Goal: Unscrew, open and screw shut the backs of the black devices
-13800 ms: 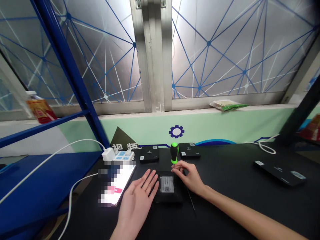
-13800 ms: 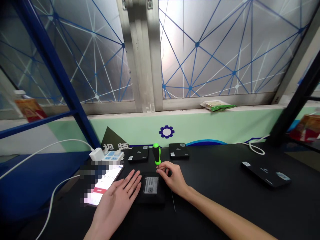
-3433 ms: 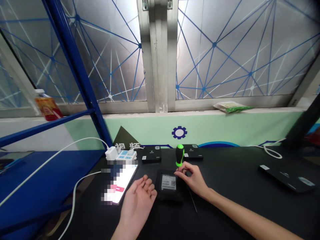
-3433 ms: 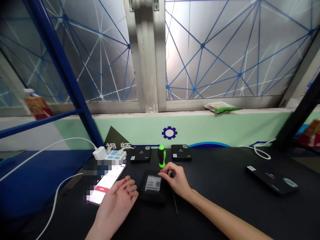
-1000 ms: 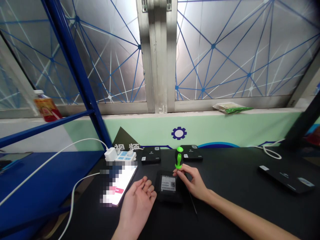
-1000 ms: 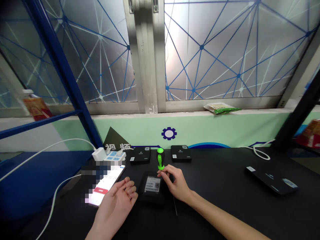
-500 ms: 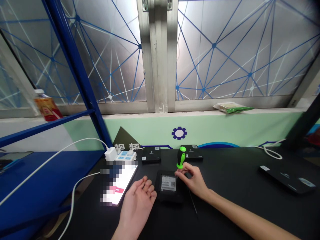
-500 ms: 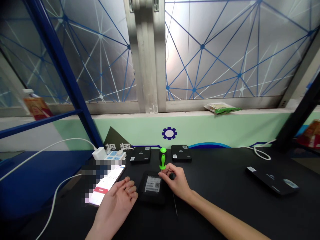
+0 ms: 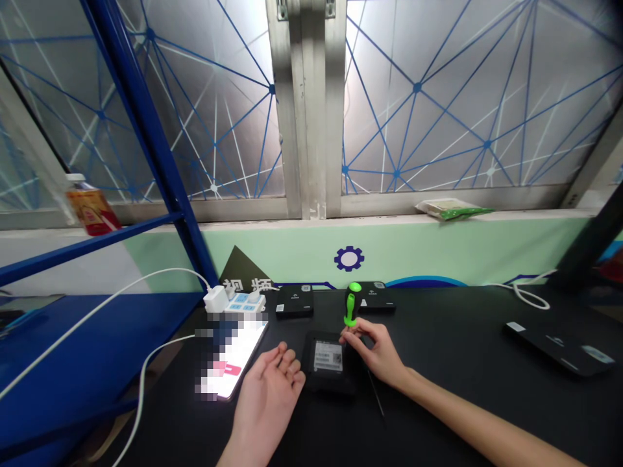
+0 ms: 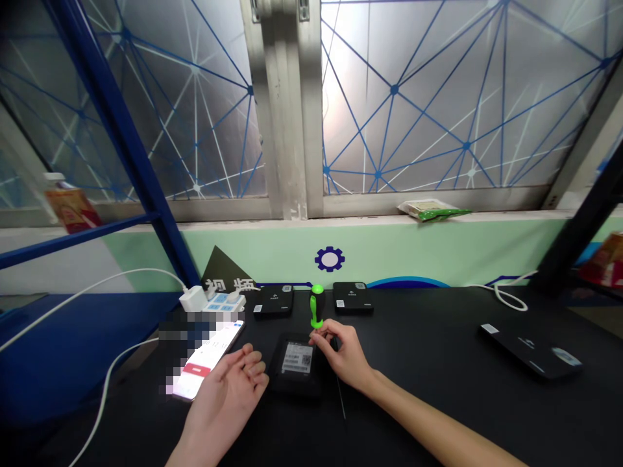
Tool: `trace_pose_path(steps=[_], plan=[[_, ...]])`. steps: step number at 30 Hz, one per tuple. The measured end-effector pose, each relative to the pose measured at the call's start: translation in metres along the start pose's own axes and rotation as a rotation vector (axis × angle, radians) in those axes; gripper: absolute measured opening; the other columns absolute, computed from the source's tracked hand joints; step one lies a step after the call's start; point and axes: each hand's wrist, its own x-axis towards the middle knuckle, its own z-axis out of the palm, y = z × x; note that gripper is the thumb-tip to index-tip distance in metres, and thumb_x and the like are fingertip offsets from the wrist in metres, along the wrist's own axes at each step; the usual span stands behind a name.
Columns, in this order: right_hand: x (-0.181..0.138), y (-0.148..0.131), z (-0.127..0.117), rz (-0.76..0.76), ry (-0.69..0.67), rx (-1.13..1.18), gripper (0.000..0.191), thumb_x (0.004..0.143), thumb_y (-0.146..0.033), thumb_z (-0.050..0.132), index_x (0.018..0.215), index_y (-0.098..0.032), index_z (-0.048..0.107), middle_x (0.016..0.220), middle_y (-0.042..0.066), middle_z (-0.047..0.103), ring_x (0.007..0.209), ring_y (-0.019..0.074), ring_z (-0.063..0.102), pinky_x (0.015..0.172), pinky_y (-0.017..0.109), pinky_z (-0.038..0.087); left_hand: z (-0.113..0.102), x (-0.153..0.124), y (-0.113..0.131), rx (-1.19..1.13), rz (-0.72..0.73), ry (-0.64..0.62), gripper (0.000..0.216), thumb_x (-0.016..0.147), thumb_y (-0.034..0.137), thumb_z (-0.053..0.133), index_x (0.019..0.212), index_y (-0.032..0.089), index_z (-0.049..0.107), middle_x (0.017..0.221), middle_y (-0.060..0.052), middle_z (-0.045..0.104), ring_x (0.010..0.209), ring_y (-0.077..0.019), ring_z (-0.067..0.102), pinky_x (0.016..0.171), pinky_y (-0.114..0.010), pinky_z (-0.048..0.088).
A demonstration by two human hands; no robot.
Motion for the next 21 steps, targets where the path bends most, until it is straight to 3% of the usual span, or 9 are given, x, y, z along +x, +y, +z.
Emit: trace_pose_path(steps=[21], plan=[[-0.0006,0.0045,0.0039,0.027,0.048,0.015,0.023,0.090,-0.034,0.066,0.073,-0.020,0.062,0.072,0.003,0.069,0.062,0.0160,0.061,0.060,0.026,0.048,-0.0015,0.0013,-0.0005,0.006,0.006,-0.017,0.013,0.093,0.007,0.046,0.085,0.014,0.052,0.072,0.001,0.042,0.056,-0.0111,0.042,0.053,-0.025,0.041]])
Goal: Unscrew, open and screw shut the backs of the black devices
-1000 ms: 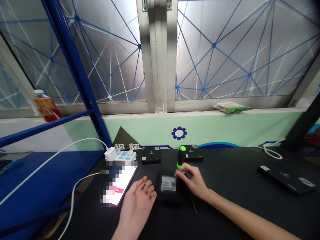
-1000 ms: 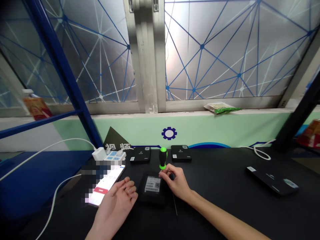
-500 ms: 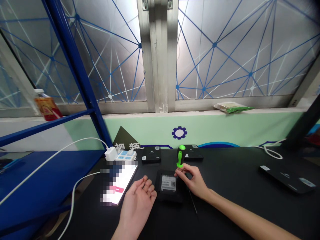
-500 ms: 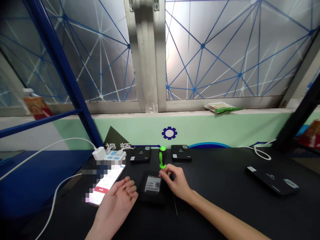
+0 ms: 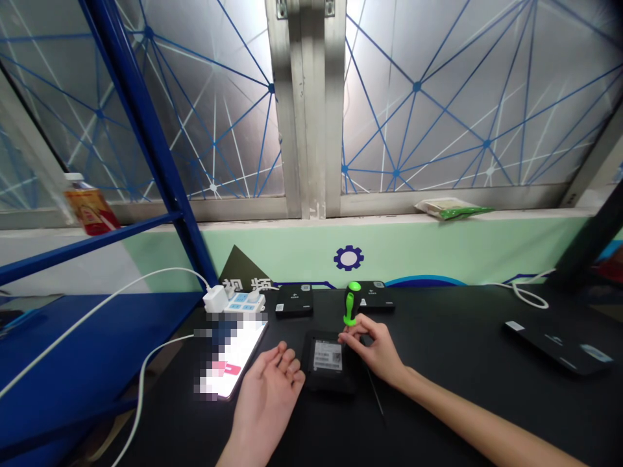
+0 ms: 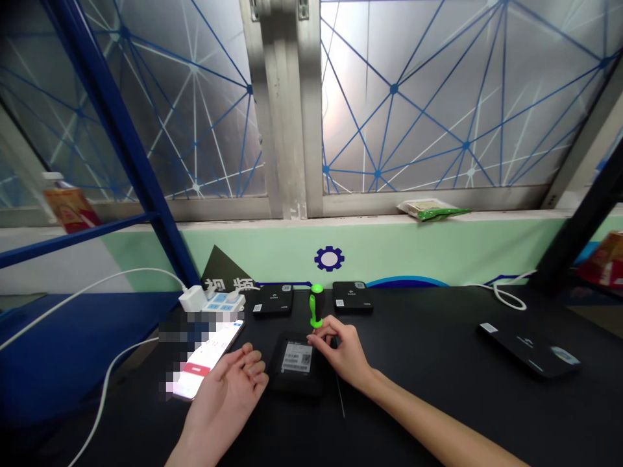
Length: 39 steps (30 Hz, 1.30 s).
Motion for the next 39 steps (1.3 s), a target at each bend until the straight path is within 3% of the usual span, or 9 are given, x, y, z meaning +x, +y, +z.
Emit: trace_pose_path(steps=[14,39], plan=[[0.0006,0.0003,0.0006,0.024,0.004,0.020,0.021,0.089,-0.034,0.068,0.076,-0.019,0.061,0.071,0.001,0.066,0.057,0.0132,0.054,0.058,0.025,0.046,-0.0006,0.0004,0.0002,-0.015,-0.009,-0.002,0.012,0.092,0.006,0.047,0.086,0.014,0.053,0.072,0.000,0.043,0.057,-0.0114,0.044,0.053,-0.025,0.041],[-0.0003,-0.0024,-0.0013,0.009,-0.038,0.013,0.020,0.093,-0.033,0.062,0.080,-0.019,0.066,0.078,0.005,0.075,0.062,0.0164,0.064,0.063,0.027,0.050,-0.0021,0.0016,0.0001,-0.022,-0.011,0.005,0.011,0.093,0.007,0.047,0.086,0.014,0.052,0.072,0.001,0.042,0.057,-0.0112,0.043,0.053,-0.025,0.041]])
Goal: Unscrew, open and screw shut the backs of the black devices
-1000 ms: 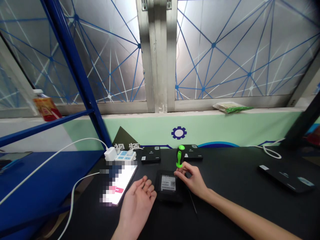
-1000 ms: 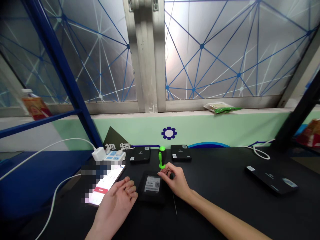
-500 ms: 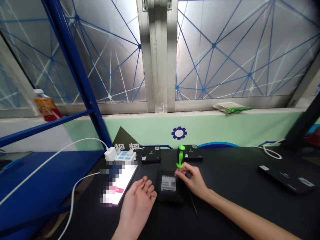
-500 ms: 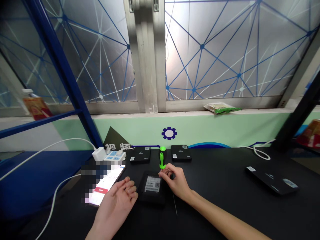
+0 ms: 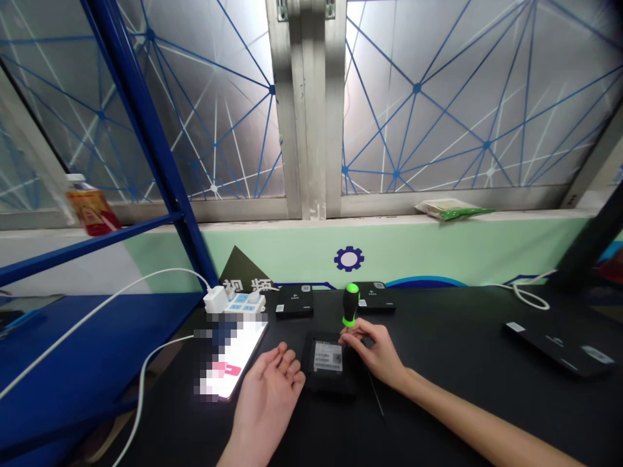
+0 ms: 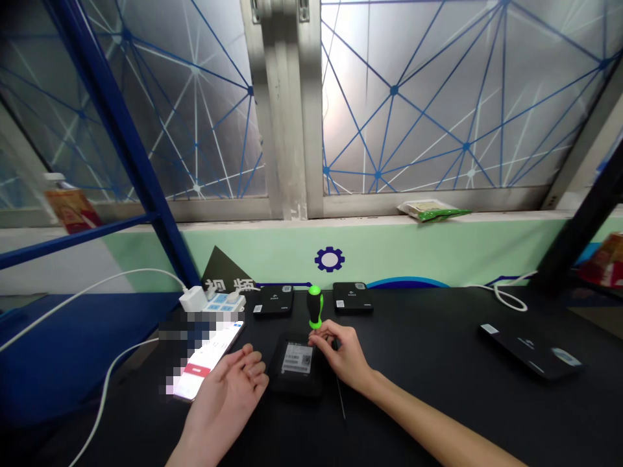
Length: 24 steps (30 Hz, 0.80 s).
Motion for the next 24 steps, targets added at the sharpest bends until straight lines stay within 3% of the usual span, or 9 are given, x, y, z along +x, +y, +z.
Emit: trace_pose_path(steps=[13,19,24], plan=[[0.001,-0.007,-0.003,-0.115,-0.032,-0.071,0.025,0.100,-0.032,0.050,0.091,-0.019,0.070,0.087,0.008,0.070,0.078,0.0208,0.064,0.072,0.031,0.051,0.005,-0.004,-0.001,0.017,0.012,-0.003,0.012,0.091,0.006,0.047,0.085,0.015,0.053,0.072,0.001,0.042,0.055,-0.0109,0.044,0.052,-0.024,0.042],[0.003,0.002,0.002,-0.018,0.015,0.005,0.024,0.089,-0.039,0.067,0.077,-0.018,0.067,0.074,0.005,0.067,0.057,0.0151,0.056,0.057,0.027,0.050,0.003,-0.002,0.000,0.021,0.010,0.001,0.012,0.090,0.006,0.048,0.084,0.015,0.053,0.072,0.001,0.043,0.056,-0.0112,0.044,0.052,-0.025,0.042],[0.002,0.013,0.004,0.072,0.063,0.111,0.027,0.081,-0.041,0.077,0.074,-0.018,0.063,0.069,0.003,0.068,0.059,0.0153,0.062,0.057,0.026,0.052,0.003,-0.002,0.000,0.021,0.010,0.016,0.012,0.092,0.007,0.047,0.084,0.014,0.053,0.071,0.001,0.042,0.055,-0.0109,0.043,0.052,-0.024,0.042]])
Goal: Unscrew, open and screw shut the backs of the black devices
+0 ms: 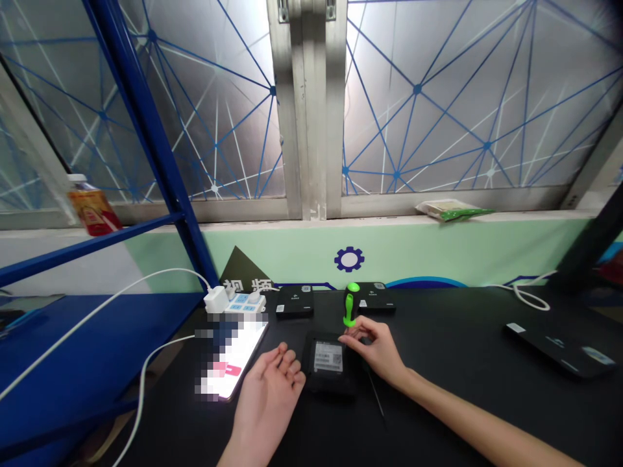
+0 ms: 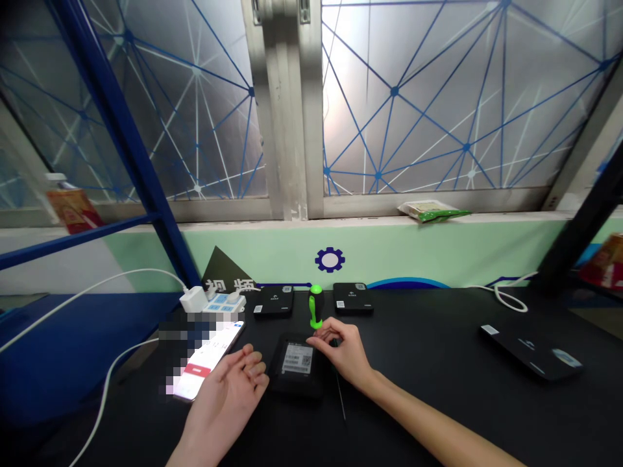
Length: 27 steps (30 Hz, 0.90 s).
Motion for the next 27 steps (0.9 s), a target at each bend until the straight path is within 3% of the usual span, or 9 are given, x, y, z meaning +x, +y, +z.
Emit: trace_pose_path(steps=[16,23,27], plan=[[-0.002,-0.017,-0.005,-0.124,-0.050,-0.145,0.024,0.095,-0.033,0.059,0.079,-0.020,0.071,0.084,0.007,0.076,0.071,0.0206,0.068,0.070,0.032,0.054,-0.001,0.000,0.000,-0.002,-0.002,-0.022,0.012,0.090,0.006,0.048,0.085,0.015,0.053,0.072,0.000,0.043,0.055,-0.0111,0.044,0.052,-0.025,0.043],[0.000,-0.011,-0.002,-0.174,0.005,-0.206,0.018,0.089,-0.034,0.068,0.079,-0.020,0.074,0.068,0.004,0.068,0.059,0.0173,0.055,0.058,0.030,0.048,-0.001,0.000,0.000,0.002,-0.008,-0.013,0.013,0.092,0.007,0.046,0.084,0.015,0.053,0.071,0.001,0.043,0.055,-0.0111,0.043,0.051,-0.025,0.042],[0.001,-0.005,-0.002,-0.140,0.036,-0.163,0.020,0.084,-0.036,0.073,0.073,-0.020,0.072,0.067,0.004,0.069,0.059,0.0174,0.057,0.057,0.030,0.049,-0.001,0.002,0.000,-0.003,-0.007,-0.014,0.012,0.092,0.007,0.047,0.085,0.015,0.053,0.072,0.001,0.043,0.056,-0.0112,0.044,0.052,-0.025,0.042]])
